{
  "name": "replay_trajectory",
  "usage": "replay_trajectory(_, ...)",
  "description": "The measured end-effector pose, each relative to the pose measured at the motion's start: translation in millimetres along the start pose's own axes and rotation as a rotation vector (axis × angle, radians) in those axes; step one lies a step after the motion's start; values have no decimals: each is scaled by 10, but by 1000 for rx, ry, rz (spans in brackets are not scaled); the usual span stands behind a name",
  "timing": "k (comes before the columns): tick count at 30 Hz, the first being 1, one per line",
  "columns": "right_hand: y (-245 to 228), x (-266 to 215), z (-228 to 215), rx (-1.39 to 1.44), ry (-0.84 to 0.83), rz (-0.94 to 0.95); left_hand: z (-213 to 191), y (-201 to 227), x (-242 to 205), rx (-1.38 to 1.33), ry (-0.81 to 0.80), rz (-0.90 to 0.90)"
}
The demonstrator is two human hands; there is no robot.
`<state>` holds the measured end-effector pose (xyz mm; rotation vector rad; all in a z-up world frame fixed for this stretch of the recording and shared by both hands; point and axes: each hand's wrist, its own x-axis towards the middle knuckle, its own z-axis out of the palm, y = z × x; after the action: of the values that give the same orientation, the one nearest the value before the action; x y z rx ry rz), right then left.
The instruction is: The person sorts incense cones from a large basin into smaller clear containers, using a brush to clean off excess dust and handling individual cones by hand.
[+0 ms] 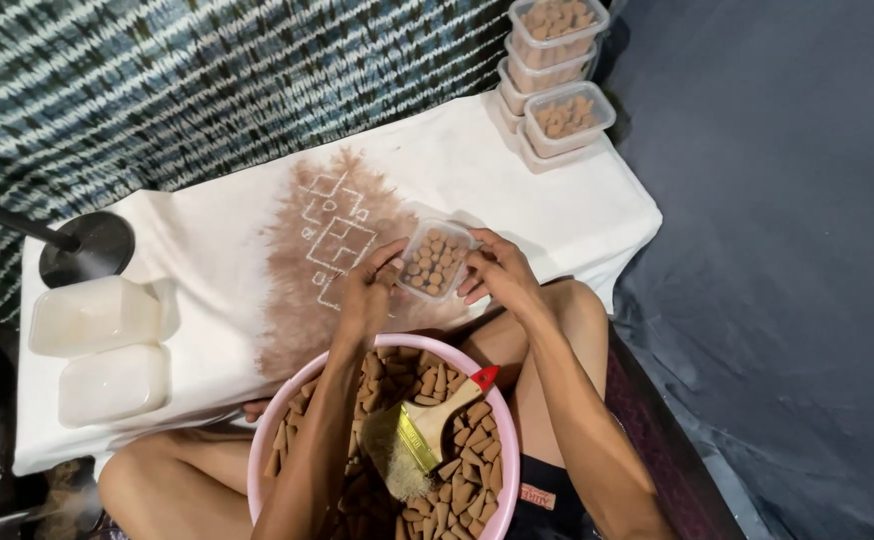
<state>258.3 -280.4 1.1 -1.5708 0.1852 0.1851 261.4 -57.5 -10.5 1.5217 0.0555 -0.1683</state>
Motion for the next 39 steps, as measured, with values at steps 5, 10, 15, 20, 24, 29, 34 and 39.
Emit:
replay_trajectory(5,101,47,-441,64,98,-13,569,313,-92,-74,36,-7)
replay_trajectory(10,-112,-103,-710,-4,346,-147,1145,317,142,-180,60,122)
replay_trajectory(15,-513,-138,-817,260,526,-428,1686,609,412,-266,58,334)
replay_trajectory(20,-719,186,-1023,311,589,-523,2024,954,705,-300,93,356)
replay_trajectory(24,-892,475,-1257,325,615,-548,2153,1079,1006,-263,92,398)
replay_trajectory(29,-953,753,-1467,288,591,-487,2264,1089,1215,-180,134,325)
replay_trajectory(34,-868,920,-1583,179,546,-351,2220,898,1463,-12,152,174)
replay_trajectory(39,-844,916,-1564,112,519,-312,2204,794,1511,108,143,137)
